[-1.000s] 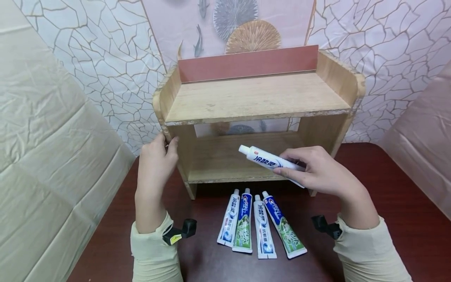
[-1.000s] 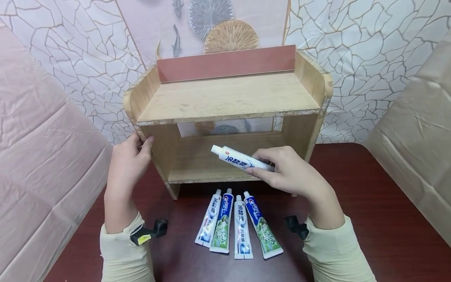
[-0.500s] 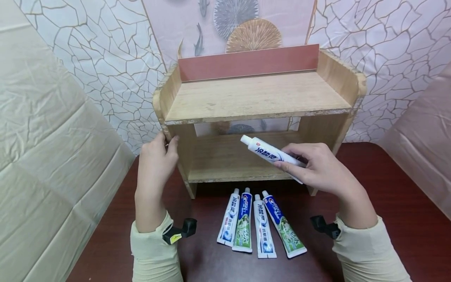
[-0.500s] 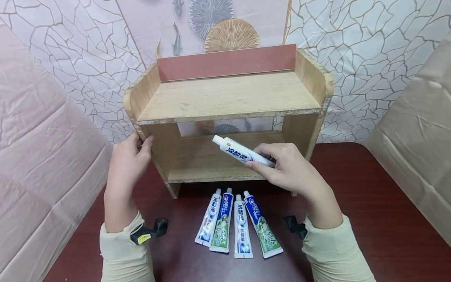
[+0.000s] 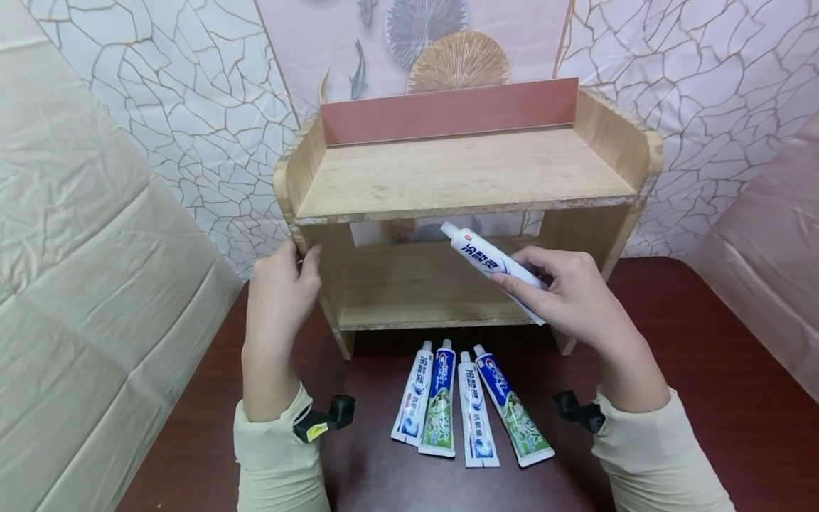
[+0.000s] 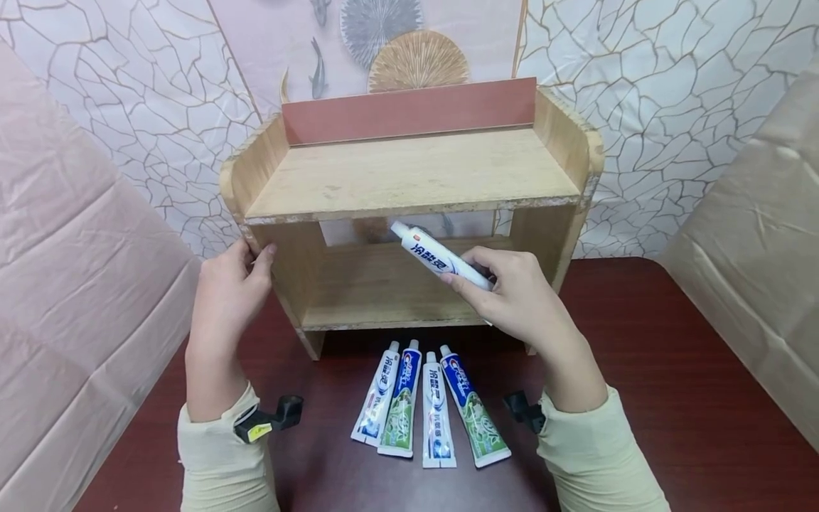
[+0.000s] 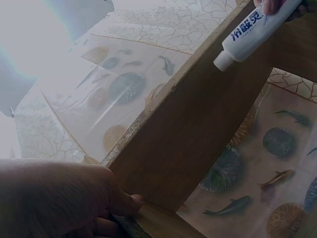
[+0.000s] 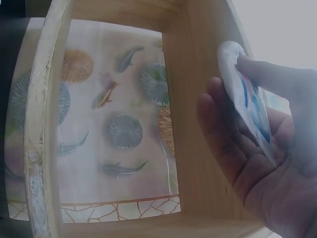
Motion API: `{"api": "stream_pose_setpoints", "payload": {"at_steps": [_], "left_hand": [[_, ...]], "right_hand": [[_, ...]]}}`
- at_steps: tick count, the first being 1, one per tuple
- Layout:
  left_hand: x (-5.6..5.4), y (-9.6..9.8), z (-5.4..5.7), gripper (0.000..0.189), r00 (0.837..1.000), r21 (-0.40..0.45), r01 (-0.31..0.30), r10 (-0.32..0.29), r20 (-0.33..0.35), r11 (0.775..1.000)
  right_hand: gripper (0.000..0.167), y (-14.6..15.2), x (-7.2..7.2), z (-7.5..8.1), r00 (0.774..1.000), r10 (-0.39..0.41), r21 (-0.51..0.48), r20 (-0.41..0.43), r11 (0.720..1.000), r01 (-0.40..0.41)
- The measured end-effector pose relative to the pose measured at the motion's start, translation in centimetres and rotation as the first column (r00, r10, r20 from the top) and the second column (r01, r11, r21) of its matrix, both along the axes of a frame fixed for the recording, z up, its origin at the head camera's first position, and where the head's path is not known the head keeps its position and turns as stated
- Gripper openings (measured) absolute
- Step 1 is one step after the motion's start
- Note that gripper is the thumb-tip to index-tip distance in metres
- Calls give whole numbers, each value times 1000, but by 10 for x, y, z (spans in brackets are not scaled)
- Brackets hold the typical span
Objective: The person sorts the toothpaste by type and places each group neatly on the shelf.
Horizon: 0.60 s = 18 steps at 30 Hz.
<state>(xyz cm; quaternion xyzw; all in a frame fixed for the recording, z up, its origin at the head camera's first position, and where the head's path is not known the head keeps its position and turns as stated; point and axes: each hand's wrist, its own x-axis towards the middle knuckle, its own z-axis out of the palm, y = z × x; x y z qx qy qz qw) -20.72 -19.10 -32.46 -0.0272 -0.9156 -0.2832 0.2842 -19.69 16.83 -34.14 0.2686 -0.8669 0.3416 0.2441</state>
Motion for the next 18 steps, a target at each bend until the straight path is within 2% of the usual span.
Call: {"api": "stream_pose_setpoints", "payload": {"at_steps": [12, 18], "left_hand": [[-1, 0, -1, 28, 1000, 4, 1, -1, -16, 1000], [0, -1, 0, 28, 1000, 7, -2, 2, -6, 1000]], "right_hand": [[18, -5, 1, 0, 997, -64, -50, 51, 997, 67], [28, -8, -2, -1, 979, -181, -55, 99, 981, 187]]}}
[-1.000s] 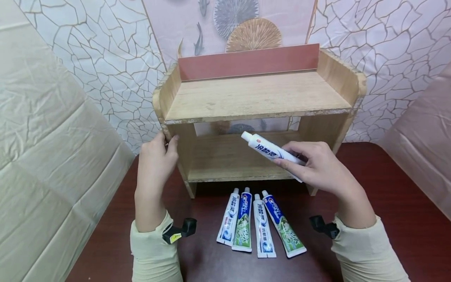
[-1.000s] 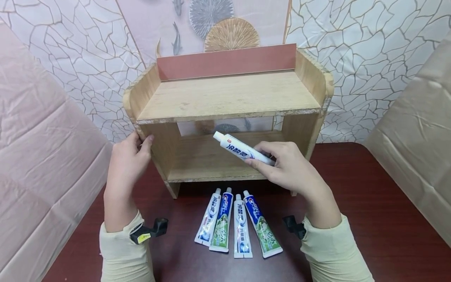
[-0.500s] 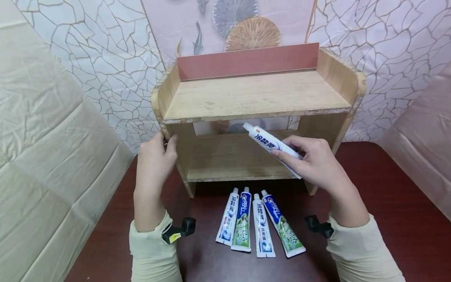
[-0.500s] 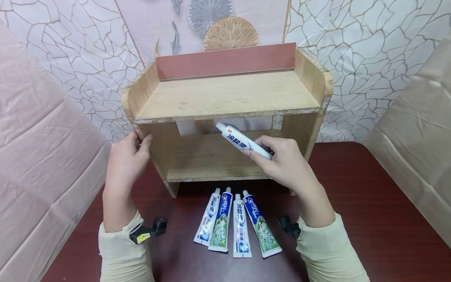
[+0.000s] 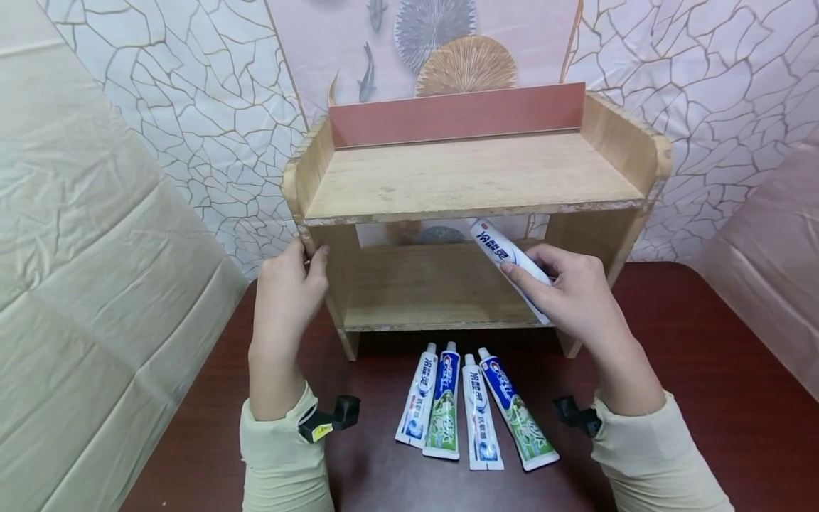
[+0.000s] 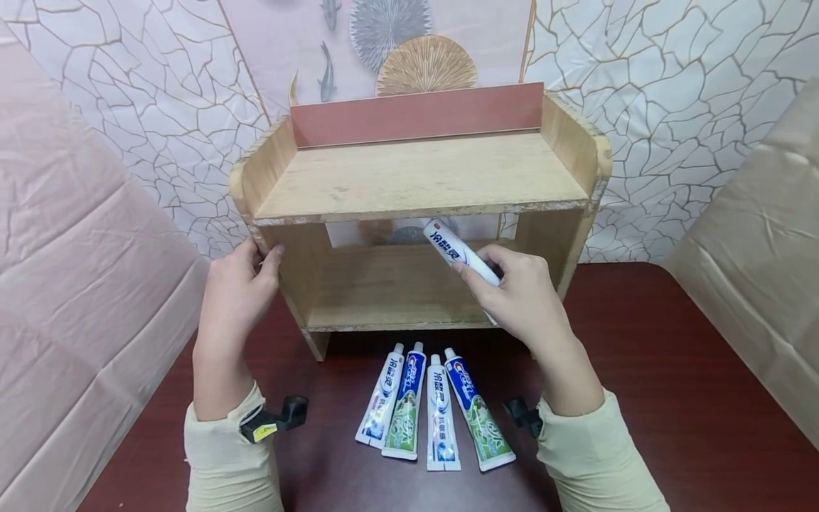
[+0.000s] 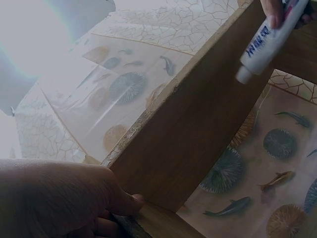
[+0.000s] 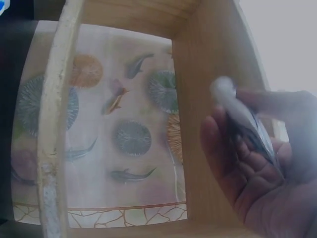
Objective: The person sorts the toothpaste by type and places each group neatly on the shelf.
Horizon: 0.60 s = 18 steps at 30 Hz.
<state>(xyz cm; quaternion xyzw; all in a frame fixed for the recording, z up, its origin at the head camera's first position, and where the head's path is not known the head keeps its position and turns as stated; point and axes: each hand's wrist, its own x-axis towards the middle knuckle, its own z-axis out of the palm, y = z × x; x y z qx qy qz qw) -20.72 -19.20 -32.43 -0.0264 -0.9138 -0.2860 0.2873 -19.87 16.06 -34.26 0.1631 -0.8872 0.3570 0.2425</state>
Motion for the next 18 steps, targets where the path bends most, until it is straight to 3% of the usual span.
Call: {"api": "stream_pose_setpoints", "payload": {"at_steps": [7, 18], "left_hand": [[0, -1, 1, 28, 1000, 3, -2, 2, -3, 1000], [0, -1, 1, 27, 1000, 9, 7, -7, 17, 1000]], "right_hand": [[41, -2, -6, -1, 993, -98, 12, 72, 995, 98], [43, -3, -7, -3, 991, -99, 19, 90, 995, 97]]}}
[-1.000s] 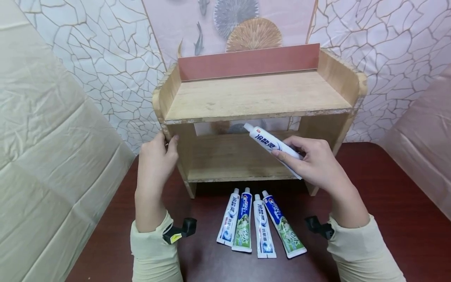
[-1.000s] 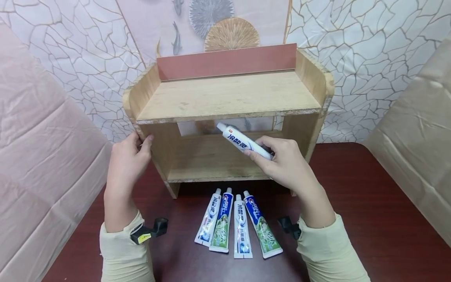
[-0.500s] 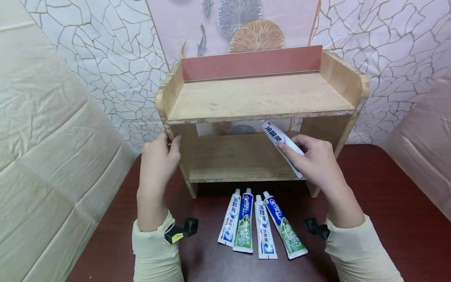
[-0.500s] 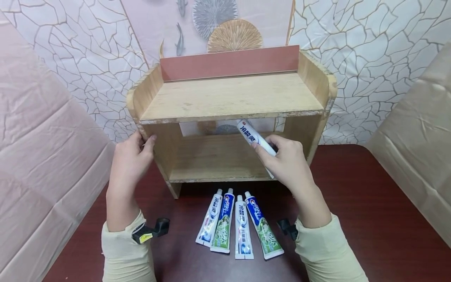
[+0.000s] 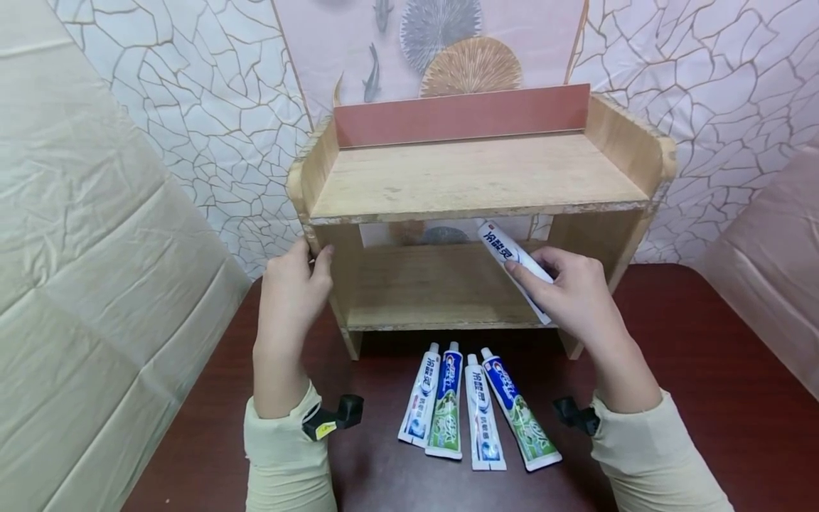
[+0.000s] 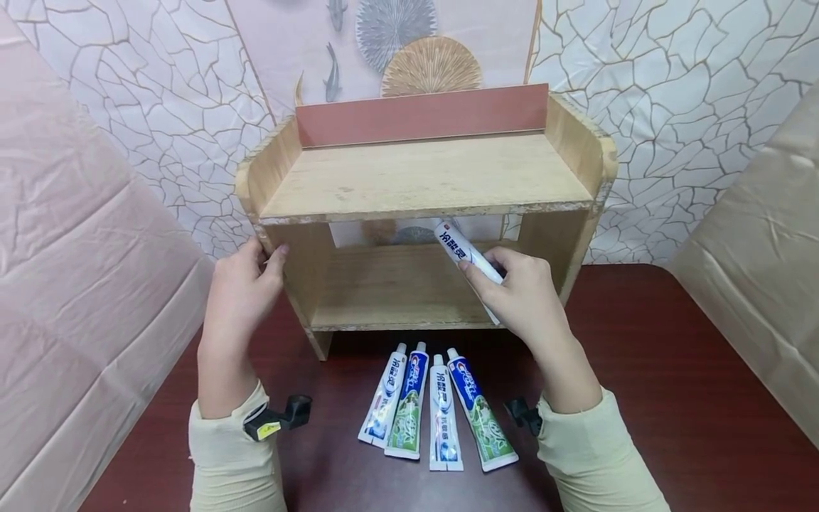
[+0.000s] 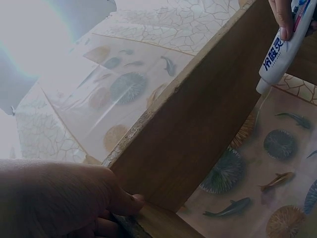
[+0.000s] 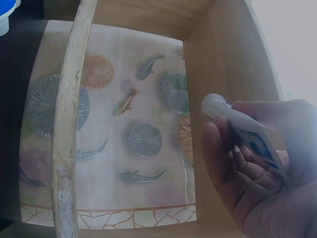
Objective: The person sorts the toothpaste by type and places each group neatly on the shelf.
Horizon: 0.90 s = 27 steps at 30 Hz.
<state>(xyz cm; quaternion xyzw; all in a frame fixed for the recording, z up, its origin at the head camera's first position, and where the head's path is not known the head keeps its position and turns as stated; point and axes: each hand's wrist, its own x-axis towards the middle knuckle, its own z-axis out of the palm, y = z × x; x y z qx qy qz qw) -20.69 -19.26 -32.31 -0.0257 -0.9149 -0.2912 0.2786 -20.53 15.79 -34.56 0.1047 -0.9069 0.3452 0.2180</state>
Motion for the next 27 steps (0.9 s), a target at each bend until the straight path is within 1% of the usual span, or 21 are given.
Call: {"api": "stream_pose_setpoints", "payload": {"at_steps": [3, 8, 14, 17, 23, 27], "left_hand": [[-1, 0, 0, 27, 1000, 1, -4, 4, 4, 1000], [-1, 0, 0, 27, 1000, -1, -5, 5, 13, 1000], [-1, 0, 0, 28, 1000, -3, -5, 5, 6, 1000], [-1, -1, -1, 28, 1000, -3, -2, 2, -2, 1000], [-1, -1, -1, 27, 1000, -3, 3, -3, -6, 1000], [-1, -1, -2, 27, 1000, -7, 7, -7, -8, 1000]], "right_hand": [[42, 1, 0, 1, 1000, 0, -3, -9, 1000, 0], [42, 2, 5, 4, 1000, -13, -26, -11, 1000, 13], [38, 1, 12, 11, 999, 23, -46, -24, 999, -24], [35, 0, 17, 15, 998, 39, -47, -40, 998, -41], [28, -3, 30, 24, 993, 61, -44, -98, 997, -66], [24, -4, 39, 31, 987, 91, -21, -133, 995, -95]]}}
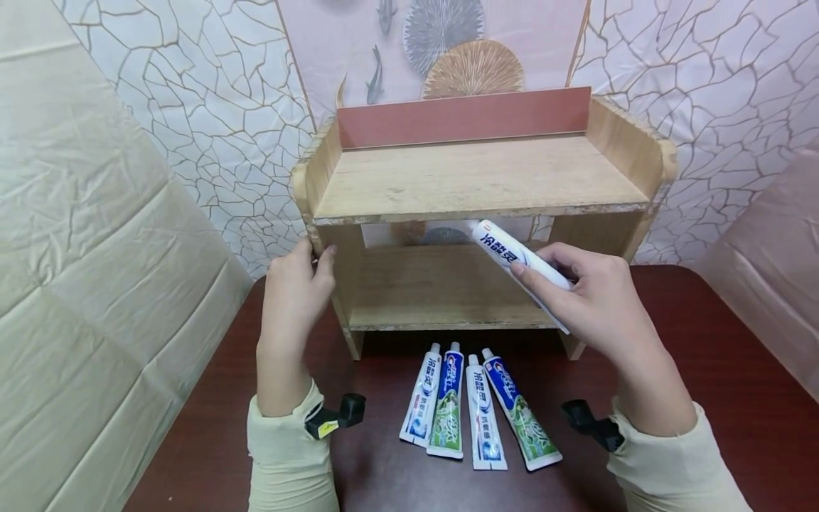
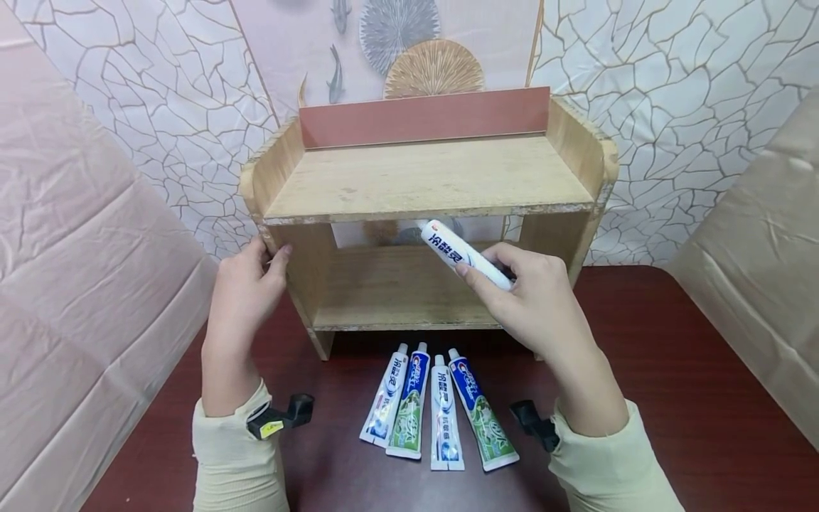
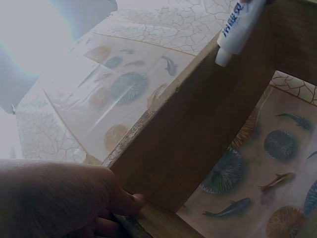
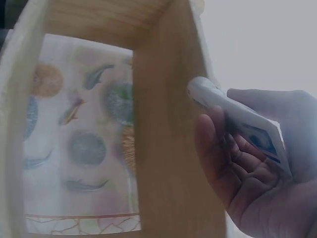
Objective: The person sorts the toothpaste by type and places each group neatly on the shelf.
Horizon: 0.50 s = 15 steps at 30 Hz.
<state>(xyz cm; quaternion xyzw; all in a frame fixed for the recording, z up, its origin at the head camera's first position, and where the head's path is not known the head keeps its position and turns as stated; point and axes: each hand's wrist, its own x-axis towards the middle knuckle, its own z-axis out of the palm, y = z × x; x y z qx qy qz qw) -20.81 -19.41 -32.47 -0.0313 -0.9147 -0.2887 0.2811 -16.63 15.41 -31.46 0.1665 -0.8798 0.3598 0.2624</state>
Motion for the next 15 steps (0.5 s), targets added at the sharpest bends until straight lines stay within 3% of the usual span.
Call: {"api": "stream_pose_setpoints", "payload": {"at_steps": [8, 15], "left_hand": [[-1, -2, -1, 26, 1000, 18, 13, -13, 9, 1000], [0, -2, 1, 27, 1000, 30, 14, -15, 28, 999]], "right_hand": [[17, -2, 12, 7, 999, 33, 36, -31, 999, -32], [13, -3, 16, 14, 993, 34, 17, -110, 999, -33]]}}
